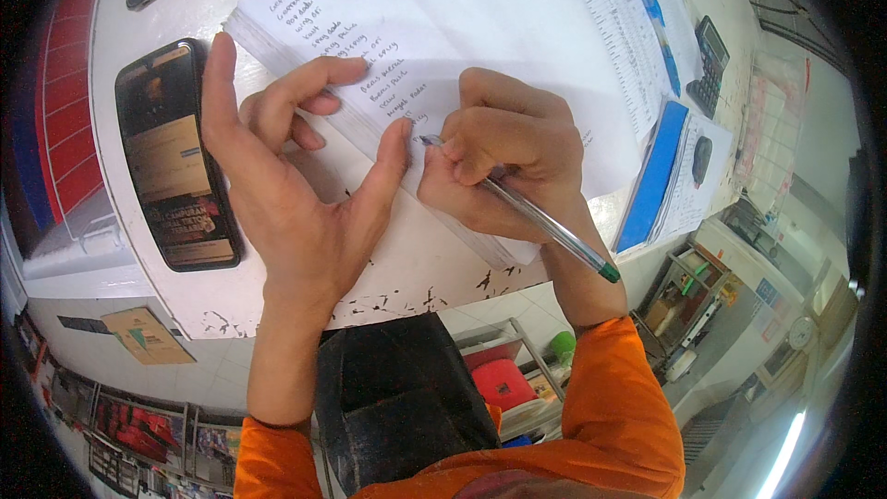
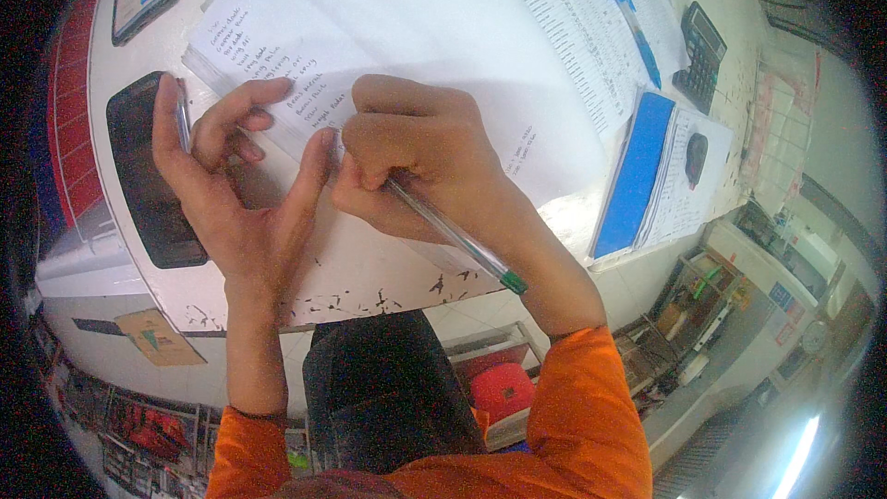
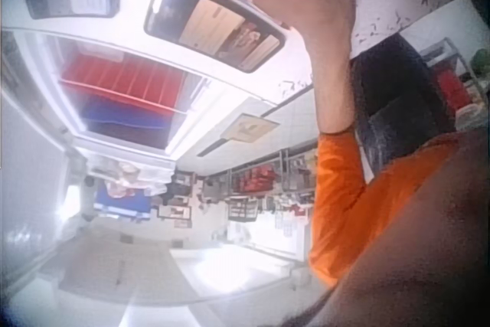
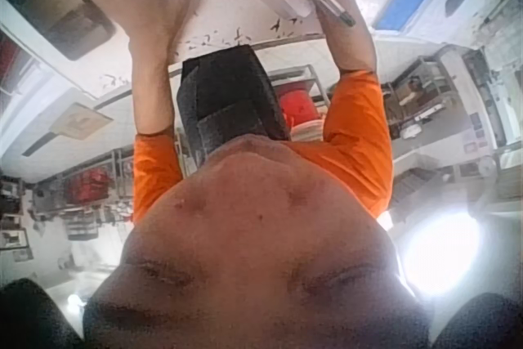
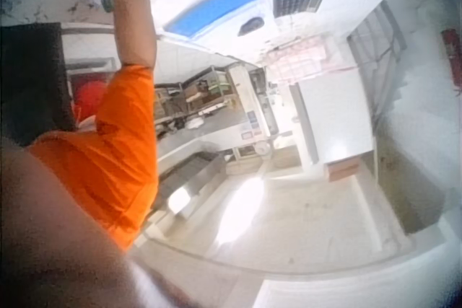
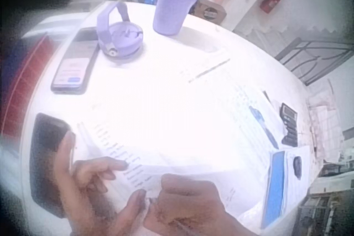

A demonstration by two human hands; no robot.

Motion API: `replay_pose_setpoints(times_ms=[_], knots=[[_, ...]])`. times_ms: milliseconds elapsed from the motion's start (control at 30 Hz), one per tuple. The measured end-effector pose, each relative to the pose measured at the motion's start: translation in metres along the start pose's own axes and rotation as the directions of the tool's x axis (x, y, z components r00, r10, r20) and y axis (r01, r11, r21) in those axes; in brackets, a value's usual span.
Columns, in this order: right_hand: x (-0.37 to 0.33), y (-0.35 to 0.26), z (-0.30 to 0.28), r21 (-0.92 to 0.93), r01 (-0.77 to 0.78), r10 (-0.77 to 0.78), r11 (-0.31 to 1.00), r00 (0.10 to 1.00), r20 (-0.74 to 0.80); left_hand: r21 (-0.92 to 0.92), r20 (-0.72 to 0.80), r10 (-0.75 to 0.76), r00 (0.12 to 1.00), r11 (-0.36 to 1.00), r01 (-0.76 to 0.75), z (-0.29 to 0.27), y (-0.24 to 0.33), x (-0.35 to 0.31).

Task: The person organizes various frozen food items, including small pastries and a tray of wrapped snacks, into a chest freezer. They repeatedly take items from the freezer, arrange them, and place them back inside. The person also writes on a notepad with a pen multiple times during the process.

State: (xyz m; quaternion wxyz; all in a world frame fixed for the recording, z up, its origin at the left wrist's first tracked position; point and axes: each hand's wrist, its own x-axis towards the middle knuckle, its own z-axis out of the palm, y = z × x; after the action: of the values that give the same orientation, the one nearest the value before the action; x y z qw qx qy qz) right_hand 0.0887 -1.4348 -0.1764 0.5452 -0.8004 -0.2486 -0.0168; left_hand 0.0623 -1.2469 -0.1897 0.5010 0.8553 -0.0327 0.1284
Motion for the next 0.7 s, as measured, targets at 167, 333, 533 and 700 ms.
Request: replay_pose_setpoints(times_ms=[167,333,533,700], knots=[[0.0022,-0.0007,-0.0023,-0.046,0.019,-0.017,0.999,0.999,0.038,0.005,-0.009,0.009,1.0,1.0,-0.009,0.0008,-0.0011,-0.0005],[0.0007,-0.0009,-0.006,-0.061,0.033,-0.033,0.998,0.999,-0.003,0.0,-0.004,-0.002,1.0,1.0,0.002,0.0003,-0.0005,-0.0003],[-0.0005,-0.0009,-0.0043,-0.011,-0.016,0.016,1.0,0.999,-0.041,-0.029,-0.001,-0.014,1.0,0.999,0.014,0.0002,0.0008,-0.0006],[0.0033,-0.0041,-0.0053,-0.021,-0.056,0.056,0.998,0.998,0.012,-0.004,-0.005,0.003,1.0,1.0,-0.003,0.0004,-0.0014,-0.0008]])
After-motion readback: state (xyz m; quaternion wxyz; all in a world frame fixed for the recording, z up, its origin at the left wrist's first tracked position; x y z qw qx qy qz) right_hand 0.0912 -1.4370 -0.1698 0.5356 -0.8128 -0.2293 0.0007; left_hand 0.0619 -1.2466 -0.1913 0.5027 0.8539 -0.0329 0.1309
